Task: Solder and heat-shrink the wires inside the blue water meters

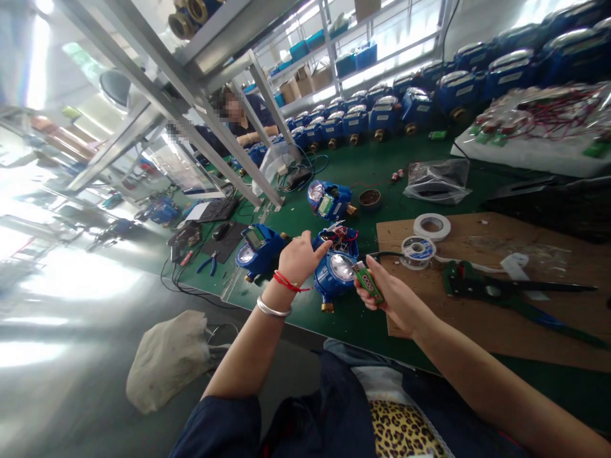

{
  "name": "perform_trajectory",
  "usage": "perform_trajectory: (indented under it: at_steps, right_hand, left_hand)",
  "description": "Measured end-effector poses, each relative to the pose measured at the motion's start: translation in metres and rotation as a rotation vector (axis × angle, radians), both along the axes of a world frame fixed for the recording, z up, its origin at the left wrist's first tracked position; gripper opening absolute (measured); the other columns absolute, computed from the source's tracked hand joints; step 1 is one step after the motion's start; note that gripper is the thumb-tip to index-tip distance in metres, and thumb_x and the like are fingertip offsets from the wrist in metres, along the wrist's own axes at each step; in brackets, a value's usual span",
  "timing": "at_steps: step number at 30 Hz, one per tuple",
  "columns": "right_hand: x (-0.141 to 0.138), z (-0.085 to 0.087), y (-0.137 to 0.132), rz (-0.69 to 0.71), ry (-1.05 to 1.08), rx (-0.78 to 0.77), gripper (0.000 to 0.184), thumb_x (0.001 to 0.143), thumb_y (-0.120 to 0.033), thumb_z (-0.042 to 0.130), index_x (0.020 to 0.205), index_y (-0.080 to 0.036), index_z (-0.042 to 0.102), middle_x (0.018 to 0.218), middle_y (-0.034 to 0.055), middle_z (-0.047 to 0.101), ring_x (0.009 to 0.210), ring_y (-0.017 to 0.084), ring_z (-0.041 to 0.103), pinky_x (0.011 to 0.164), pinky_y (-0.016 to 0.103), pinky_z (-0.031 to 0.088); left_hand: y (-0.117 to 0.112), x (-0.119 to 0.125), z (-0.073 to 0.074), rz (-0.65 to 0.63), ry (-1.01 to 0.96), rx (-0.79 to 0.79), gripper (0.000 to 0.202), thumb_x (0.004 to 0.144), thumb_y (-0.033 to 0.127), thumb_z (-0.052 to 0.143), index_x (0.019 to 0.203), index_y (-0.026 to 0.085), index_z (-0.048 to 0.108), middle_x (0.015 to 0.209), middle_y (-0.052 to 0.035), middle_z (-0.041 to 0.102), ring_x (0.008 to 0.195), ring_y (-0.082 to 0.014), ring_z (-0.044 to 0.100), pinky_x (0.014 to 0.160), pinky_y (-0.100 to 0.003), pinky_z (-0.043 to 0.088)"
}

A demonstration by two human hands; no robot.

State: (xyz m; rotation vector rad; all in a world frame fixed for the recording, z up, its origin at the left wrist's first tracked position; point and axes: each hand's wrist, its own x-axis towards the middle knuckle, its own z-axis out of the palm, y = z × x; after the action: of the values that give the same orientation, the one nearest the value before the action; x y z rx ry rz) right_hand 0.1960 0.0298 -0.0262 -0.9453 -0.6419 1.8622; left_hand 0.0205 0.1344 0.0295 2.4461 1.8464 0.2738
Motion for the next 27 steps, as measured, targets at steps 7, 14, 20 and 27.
perform_trajectory:
  at_steps: [7, 14, 20, 27]
  right_hand:
    - [0.023, 0.015, 0.025, -0.087, -0.264, 0.041, 0.061, 0.079, -0.075, 0.044, 0.07, -0.016, 0.059, 0.058, 0.0005, 0.05, 0.049, 0.009, 0.042, 0.045, 0.023, 0.032]
    - [0.023, 0.011, 0.056, -0.044, -0.446, 0.082, 0.064, 0.076, -0.079, 0.041, 0.06, -0.018, 0.053, 0.057, 0.0021, 0.048, 0.048, 0.01, 0.04, 0.046, 0.026, 0.03]
    - [0.028, 0.016, 0.09, 0.06, -0.868, 0.208, 0.064, 0.083, -0.072, 0.032, 0.055, -0.018, 0.049, 0.051, 0.0043, 0.049, 0.046, 0.011, 0.04, 0.049, 0.029, 0.029]
    - [0.035, 0.022, 0.126, 0.166, -1.204, 0.246, 0.055, 0.085, -0.06, 0.039, 0.051, -0.018, 0.051, 0.048, 0.0048, 0.049, 0.046, 0.014, 0.042, 0.051, 0.029, 0.027]
  left_hand:
    - [0.026, 0.024, -0.001, -0.253, -0.426, 0.089, 0.033, 0.086, 0.041, 0.06, 0.107, 0.017, 0.065, 0.099, -0.0087, 0.067, 0.091, -0.022, 0.061, 0.085, -0.032, 0.045]
    - [0.036, 0.03, -0.019, -0.123, -0.607, 0.013, 0.028, 0.088, 0.042, 0.053, 0.086, 0.018, 0.068, 0.079, -0.0016, 0.068, 0.075, -0.0158, 0.06, 0.07, -0.025, 0.044]
    - [0.03, 0.029, -0.029, -0.101, -0.695, 0.084, 0.03, 0.089, 0.043, 0.053, 0.09, 0.018, 0.069, 0.084, -0.0033, 0.069, 0.079, -0.0167, 0.061, 0.074, -0.025, 0.045]
    - [0.03, 0.028, -0.037, -0.228, -0.763, 0.148, 0.032, 0.095, 0.04, 0.045, 0.089, 0.018, 0.068, 0.092, -0.0044, 0.069, 0.089, -0.0169, 0.062, 0.081, -0.027, 0.045]
